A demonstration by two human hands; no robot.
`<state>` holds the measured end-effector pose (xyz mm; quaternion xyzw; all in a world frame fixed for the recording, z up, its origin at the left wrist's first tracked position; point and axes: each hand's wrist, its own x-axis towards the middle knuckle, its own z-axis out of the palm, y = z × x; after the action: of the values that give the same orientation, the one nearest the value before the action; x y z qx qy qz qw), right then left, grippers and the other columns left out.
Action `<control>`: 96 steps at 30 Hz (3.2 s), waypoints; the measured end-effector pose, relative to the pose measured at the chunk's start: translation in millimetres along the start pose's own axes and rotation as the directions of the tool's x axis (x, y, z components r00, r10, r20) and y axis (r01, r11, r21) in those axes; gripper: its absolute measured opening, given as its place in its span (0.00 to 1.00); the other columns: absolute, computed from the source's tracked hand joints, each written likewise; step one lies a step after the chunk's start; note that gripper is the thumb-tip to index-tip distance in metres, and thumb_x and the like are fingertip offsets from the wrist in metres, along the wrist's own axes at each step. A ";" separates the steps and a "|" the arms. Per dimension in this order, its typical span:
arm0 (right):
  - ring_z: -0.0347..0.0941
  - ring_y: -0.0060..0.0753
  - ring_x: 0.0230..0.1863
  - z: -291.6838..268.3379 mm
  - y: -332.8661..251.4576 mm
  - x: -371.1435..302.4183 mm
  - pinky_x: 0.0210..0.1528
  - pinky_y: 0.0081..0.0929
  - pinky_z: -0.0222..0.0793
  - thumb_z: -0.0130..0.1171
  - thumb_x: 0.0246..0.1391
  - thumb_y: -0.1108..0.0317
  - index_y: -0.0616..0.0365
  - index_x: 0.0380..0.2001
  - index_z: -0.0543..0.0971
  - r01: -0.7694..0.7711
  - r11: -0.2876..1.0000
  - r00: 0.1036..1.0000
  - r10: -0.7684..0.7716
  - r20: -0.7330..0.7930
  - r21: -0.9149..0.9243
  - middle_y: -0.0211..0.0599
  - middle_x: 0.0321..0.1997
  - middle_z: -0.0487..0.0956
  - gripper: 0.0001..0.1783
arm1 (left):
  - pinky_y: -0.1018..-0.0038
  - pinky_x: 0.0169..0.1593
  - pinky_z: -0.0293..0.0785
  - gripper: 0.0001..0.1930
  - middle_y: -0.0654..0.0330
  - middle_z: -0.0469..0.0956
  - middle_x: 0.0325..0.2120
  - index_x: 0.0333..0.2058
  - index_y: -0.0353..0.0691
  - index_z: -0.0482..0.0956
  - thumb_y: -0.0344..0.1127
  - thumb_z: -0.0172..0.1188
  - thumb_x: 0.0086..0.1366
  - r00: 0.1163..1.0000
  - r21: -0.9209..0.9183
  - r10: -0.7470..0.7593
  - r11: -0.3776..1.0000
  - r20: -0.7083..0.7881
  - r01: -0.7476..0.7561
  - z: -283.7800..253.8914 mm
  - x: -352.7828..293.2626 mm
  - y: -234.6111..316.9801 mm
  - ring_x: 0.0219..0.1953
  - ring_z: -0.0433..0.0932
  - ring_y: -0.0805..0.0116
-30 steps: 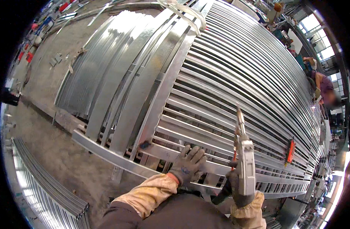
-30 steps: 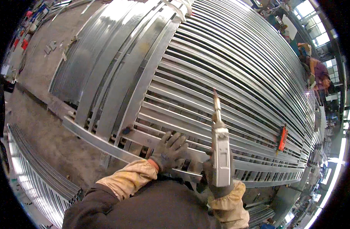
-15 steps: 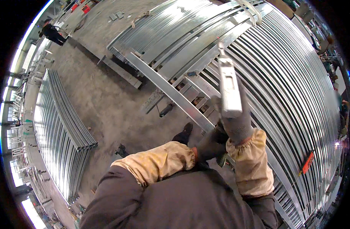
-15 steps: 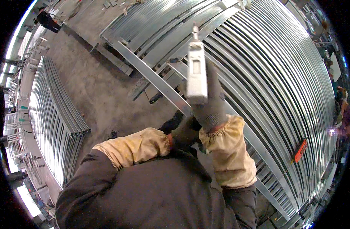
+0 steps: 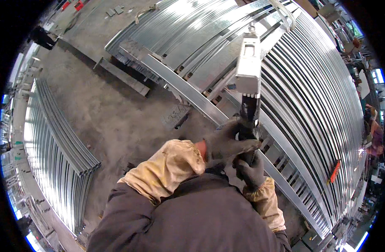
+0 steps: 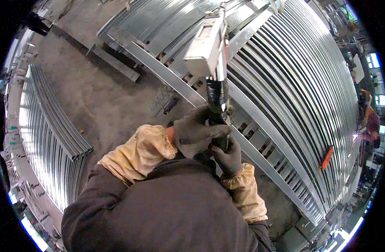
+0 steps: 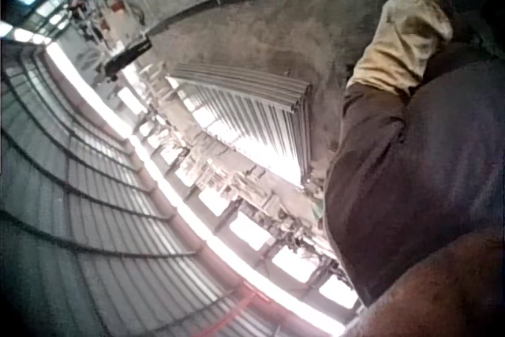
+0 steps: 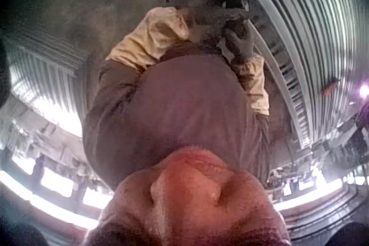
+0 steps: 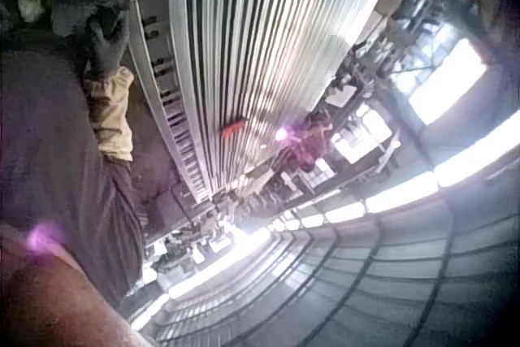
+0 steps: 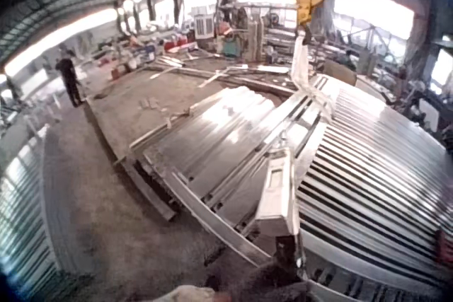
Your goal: The person welds metal bars onto a large metal frame using a handheld welding tool, then uses an angle grinder to smooth the welded joints. The person wears protective gloves and a dark shirt while working in a workshop.
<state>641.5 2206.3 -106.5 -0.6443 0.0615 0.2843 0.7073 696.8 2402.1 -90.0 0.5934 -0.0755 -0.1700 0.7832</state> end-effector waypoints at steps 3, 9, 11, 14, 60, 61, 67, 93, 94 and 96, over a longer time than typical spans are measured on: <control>0.76 0.25 0.30 38.5 -28.9 15.6 0.32 0.24 0.73 0.68 0.51 0.74 0.64 0.49 0.76 -0.034 0.989 0.980 0.005 -0.200 -0.144 0.33 0.34 0.79 0.21 | 0.71 0.58 0.75 0.19 0.58 0.82 0.49 0.55 0.38 0.79 0.30 0.67 0.66 0.983 0.077 0.181 0.981 -0.026 -0.179 -83.8 -19.6 -23.2 0.51 0.79 0.70; 0.73 0.19 0.29 105.2 -72.6 82.6 0.31 0.21 0.70 0.70 0.51 0.71 0.62 0.43 0.77 0.001 0.933 0.940 -0.124 -0.317 -0.361 0.30 0.31 0.79 0.17 | 0.70 0.52 0.78 0.15 0.60 0.82 0.48 0.55 0.35 0.79 0.31 0.55 0.73 0.838 -0.119 -0.170 0.985 -0.518 0.127 -327.5 -93.0 -236.4 0.47 0.79 0.71; 0.73 0.19 0.29 116.3 -76.9 115.1 0.31 0.22 0.70 0.69 0.54 0.69 0.62 0.44 0.78 -0.043 0.893 0.922 -0.137 -0.362 -0.448 0.29 0.31 0.79 0.16 | 0.71 0.55 0.75 0.19 0.59 0.79 0.52 0.60 0.38 0.76 0.28 0.55 0.70 0.831 0.023 -0.223 0.962 -0.510 0.272 -359.7 -85.7 -285.8 0.50 0.78 0.70; 0.73 0.19 0.28 115.7 -61.0 168.5 0.31 0.21 0.69 0.68 0.56 0.67 0.63 0.45 0.78 0.044 0.892 0.907 -0.224 -0.357 -0.449 0.28 0.30 0.79 0.16 | 0.71 0.61 0.69 0.30 0.56 0.72 0.64 0.67 0.40 0.69 0.21 0.54 0.65 0.918 0.208 -0.229 0.929 -0.325 0.305 -366.1 -64.0 -321.1 0.57 0.76 0.66; 0.82 0.57 0.48 -477.6 -3.0 -58.2 0.51 0.48 0.74 0.65 0.52 0.37 0.63 0.50 0.82 -0.677 0.611 0.246 -0.340 -0.908 -0.411 0.56 0.45 0.85 0.38 | 0.51 0.45 0.78 0.25 0.40 0.84 0.38 0.43 0.38 0.86 0.56 0.61 0.64 0.634 0.612 -0.256 0.170 -0.730 0.773 -142.1 -309.7 -132.1 0.43 0.83 0.38; 0.82 0.58 0.50 -480.0 2.7 -56.6 0.52 0.49 0.73 0.65 0.51 0.36 0.63 0.50 0.82 -0.689 0.591 0.250 -0.351 -0.902 -0.421 0.57 0.46 0.85 0.39 | 0.51 0.45 0.78 0.24 0.41 0.84 0.38 0.43 0.38 0.86 0.56 0.61 0.64 0.618 0.596 -0.279 0.169 -0.735 0.785 -132.6 -318.2 -131.3 0.43 0.83 0.38; 0.81 0.59 0.51 -508.6 39.8 -51.0 0.54 0.49 0.73 0.67 0.50 0.39 0.56 0.53 0.81 -0.597 0.666 0.275 -0.354 -0.894 -0.447 0.55 0.47 0.85 0.36 | 0.53 0.39 0.77 0.21 0.44 0.84 0.30 0.38 0.36 0.86 0.52 0.60 0.66 0.717 0.693 -0.189 0.184 -0.671 0.697 -77.8 -319.8 -143.7 0.34 0.82 0.41; 0.71 0.59 0.62 -35.5 343.3 -153.6 0.60 0.54 0.73 0.58 0.61 0.32 0.53 0.74 0.53 -0.432 0.403 0.707 0.706 0.026 0.807 0.57 0.65 0.70 0.52 | 0.50 0.53 0.74 0.23 0.60 0.67 0.20 0.28 0.43 0.67 0.53 0.44 0.79 0.923 0.004 -0.385 0.923 0.024 0.385 179.7 -223.0 11.4 0.31 0.76 0.57; 0.71 0.56 0.57 -34.1 339.9 -149.1 0.56 0.53 0.73 0.59 0.60 0.34 0.52 0.68 0.58 -0.402 0.354 0.718 0.694 0.050 0.845 0.53 0.60 0.71 0.46 | 0.47 0.55 0.73 0.24 0.60 0.67 0.20 0.27 0.43 0.67 0.54 0.44 0.79 0.912 -0.009 -0.409 0.912 0.022 0.409 190.1 -224.6 17.9 0.31 0.76 0.56; 0.72 0.50 0.49 -26.4 342.5 -139.6 0.49 0.51 0.73 0.62 0.60 0.36 0.50 0.57 0.67 -0.289 0.238 0.761 0.645 0.072 0.927 0.45 0.49 0.74 0.35 | 0.44 0.58 0.71 0.25 0.59 0.68 0.21 0.27 0.43 0.66 0.55 0.45 0.79 0.891 -0.054 -0.453 0.890 0.010 0.453 209.5 -227.5 26.4 0.31 0.76 0.53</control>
<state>368.1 2139.0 -347.7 -0.1440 0.5125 0.2939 0.7939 422.7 2300.0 13.8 0.5731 0.0708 -0.3489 0.7381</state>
